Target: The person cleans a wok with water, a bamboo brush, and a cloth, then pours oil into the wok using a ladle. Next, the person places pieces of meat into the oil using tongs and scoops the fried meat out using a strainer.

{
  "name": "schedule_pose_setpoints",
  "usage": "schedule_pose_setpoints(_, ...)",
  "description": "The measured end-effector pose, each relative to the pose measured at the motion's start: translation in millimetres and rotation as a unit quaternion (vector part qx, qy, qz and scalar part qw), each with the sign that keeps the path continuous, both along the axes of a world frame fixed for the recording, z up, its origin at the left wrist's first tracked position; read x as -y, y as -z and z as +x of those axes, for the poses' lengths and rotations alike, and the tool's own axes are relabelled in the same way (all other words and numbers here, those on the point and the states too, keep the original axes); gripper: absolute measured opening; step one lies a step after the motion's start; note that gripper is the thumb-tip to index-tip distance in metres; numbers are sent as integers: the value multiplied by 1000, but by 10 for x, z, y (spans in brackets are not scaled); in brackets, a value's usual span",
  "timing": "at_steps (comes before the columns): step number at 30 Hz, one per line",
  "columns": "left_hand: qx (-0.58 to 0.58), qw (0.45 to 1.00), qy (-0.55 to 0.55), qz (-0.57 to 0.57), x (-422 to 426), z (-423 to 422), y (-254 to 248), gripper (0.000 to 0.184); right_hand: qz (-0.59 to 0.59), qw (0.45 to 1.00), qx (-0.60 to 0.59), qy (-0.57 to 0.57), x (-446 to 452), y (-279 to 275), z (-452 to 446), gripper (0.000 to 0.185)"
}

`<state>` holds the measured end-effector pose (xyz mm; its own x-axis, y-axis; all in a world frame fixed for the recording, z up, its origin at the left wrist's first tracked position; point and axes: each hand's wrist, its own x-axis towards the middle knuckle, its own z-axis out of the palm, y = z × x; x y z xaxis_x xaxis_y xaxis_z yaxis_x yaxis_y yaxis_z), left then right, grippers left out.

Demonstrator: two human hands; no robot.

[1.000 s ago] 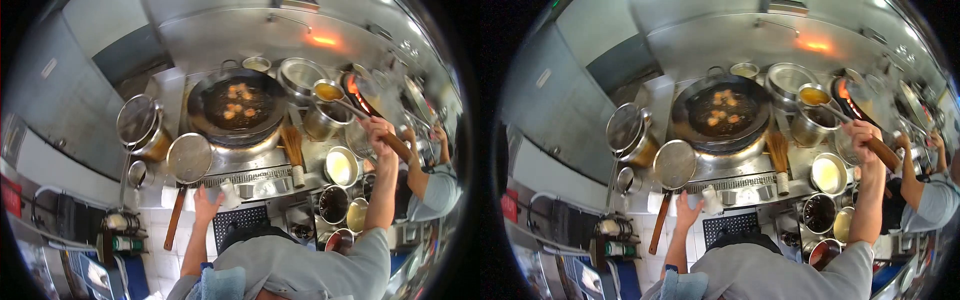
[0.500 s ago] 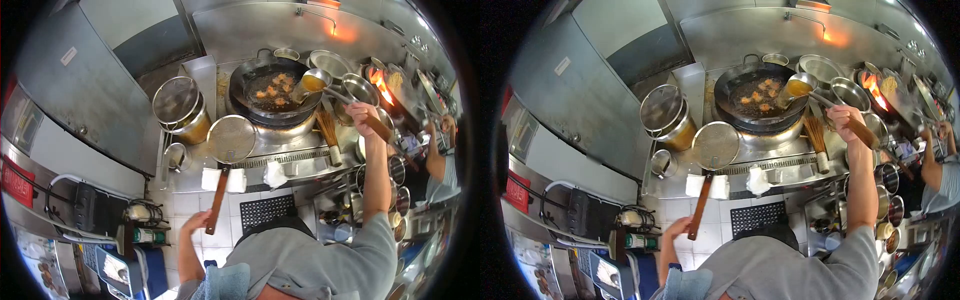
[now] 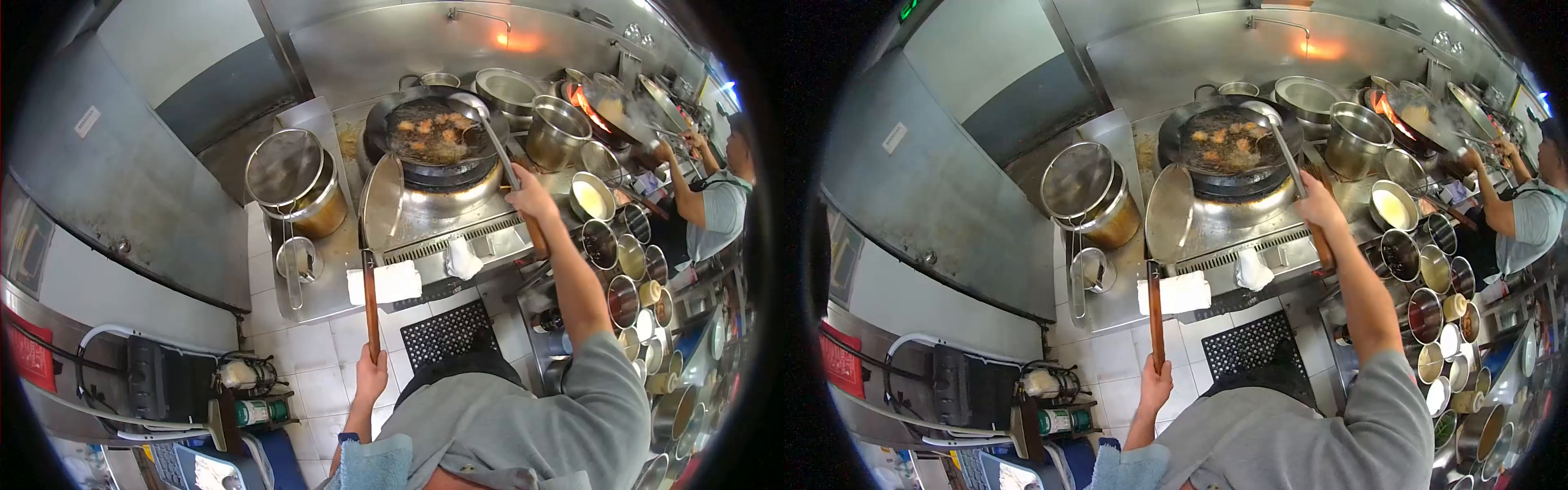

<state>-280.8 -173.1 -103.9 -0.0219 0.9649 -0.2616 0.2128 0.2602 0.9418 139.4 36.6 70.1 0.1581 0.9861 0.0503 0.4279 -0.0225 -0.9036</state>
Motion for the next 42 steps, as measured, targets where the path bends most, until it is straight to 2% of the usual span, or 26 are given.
schedule_pose_setpoints(2, -135, 988, -1, 82, 69, -106, -35, 21, 41, 997, 37, 48, -1, 257, -132, 65)
schedule_pose_setpoints(3, -164, 980, -6, 109, 32, -60, -413, 26, 76, 996, 29, 42, 35, 359, -186, 68)
schedule_pose_setpoints(4, -173, 974, -25, 144, -22, -62, -578, 25, 32, 998, 19, 51, 221, 194, -368, 72)
schedule_pose_setpoints(5, -136, 976, -32, 165, -106, -100, -701, 20, 18, 999, 10, 36, 415, 62, -517, 73)
schedule_pose_setpoints(7, -137, 961, -51, 235, -306, -207, -952, 16, 1, 999, -37, -12, 757, -86, -761, 74)
schedule_pose_setpoints(10, -53, 974, -65, 211, -572, -370, -1427, 14, -42, 990, -105, -89, 1187, -117, -1083, 72)
schedule_pose_setpoints(12, -6, 975, -54, 214, -664, -329, -1884, 14, -31, 988, -108, -102, 1347, 192, -1306, 74)
schedule_pose_setpoints(14, -19, 980, -28, 196, -794, -313, -2119, 13, 21, 992, -47, -117, 1396, 674, -1546, 75)
schedule_pose_setpoints(15, 20, 984, -15, 175, -870, -302, -2155, 12, 66, 991, -16, -118, 1415, 947, -1679, 76)
schedule_pose_setpoints(17, 98, 986, 21, 137, -1057, -225, -2250, 10, -18, 995, 25, -93, 1494, 972, -2011, 75)
schedule_pose_setpoints(18, 109, 986, 36, 124, -1165, -162, -2263, 9, -68, 993, 22, -90, 1470, 1135, -2145, 75)
schedule_pose_setpoints(19, 120, 985, 53, 112, -1301, -88, -2228, 9, -25, 994, 46, -91, 1417, 1531, -2274, 76)
schedule_pose_setpoints(20, 130, 984, 69, 100, -1442, -4, -2174, 8, -66, 991, 70, -97, 1372, 1721, -2395, 79)
schedule_pose_setpoints(23, 49, 993, 63, 91, -1902, 370, -1924, 14, -62, 983, 158, -77, 1406, 2045, -2703, 82)
schedule_pose_setpoints(26, -82, 990, 60, 96, -2301, 789, -1803, 12, -93, 982, 118, -111, 1316, 2286, -2859, 85)
schedule_pose_setpoints(28, -122, 984, 56, 119, -2661, 995, -1598, 12, -85, 969, 125, -196, 1213, 2302, -2777, 86)
schedule_pose_setpoints(29, -137, 981, 49, 127, -2849, 1088, -1483, 12, -156, 952, 107, -240, 1170, 2111, -2646, 85)
schedule_pose_setpoints(30, -153, 978, 41, 132, -3060, 1169, -1331, 11, -98, 958, 115, -245, 1123, 2220, -2562, 83)
schedule_pose_setpoints(31, -265, 954, 68, 122, -3376, 1162, -1094, 41, -42, 959, 122, -250, 1101, 2521, -2464, 81)
schedule_pose_setpoints(32, -289, 947, 76, 117, -3414, 1240, -1100, 42, 13, 958, 129, -255, 1117, 2718, -2321, 80)
schedule_pose_setpoints(33, -314, 939, 85, 113, -3449, 1316, -1109, 43, -25, 956, 90, -277, 1227, 2403, -1965, 72)
schedule_pose_setpoints(35, -358, 918, 106, 135, -3484, 1477, -1148, 42, -65, 959, 76, -266, 1418, 2320, -1315, 68)
schedule_pose_setpoints(36, -378, 904, 118, 162, -3457, 1529, -1187, 41, -65, 959, 110, -251, 1532, 2391, -956, 65)
schedule_pose_setpoints(37, -397, 890, 130, 185, -3387, 1560, -1216, 40, -119, 968, 127, -183, 1685, 2439, -627, 62)
schedule_pose_setpoints(40, -452, 847, 216, 178, -3193, 1508, -1384, 37, -199, 975, 75, -65, 2291, 2615, 277, 56)
schedule_pose_setpoints(42, -498, 797, 226, 258, -3140, 1210, -1227, 44, -276, 959, 62, -11, 2667, 2496, 679, 56)
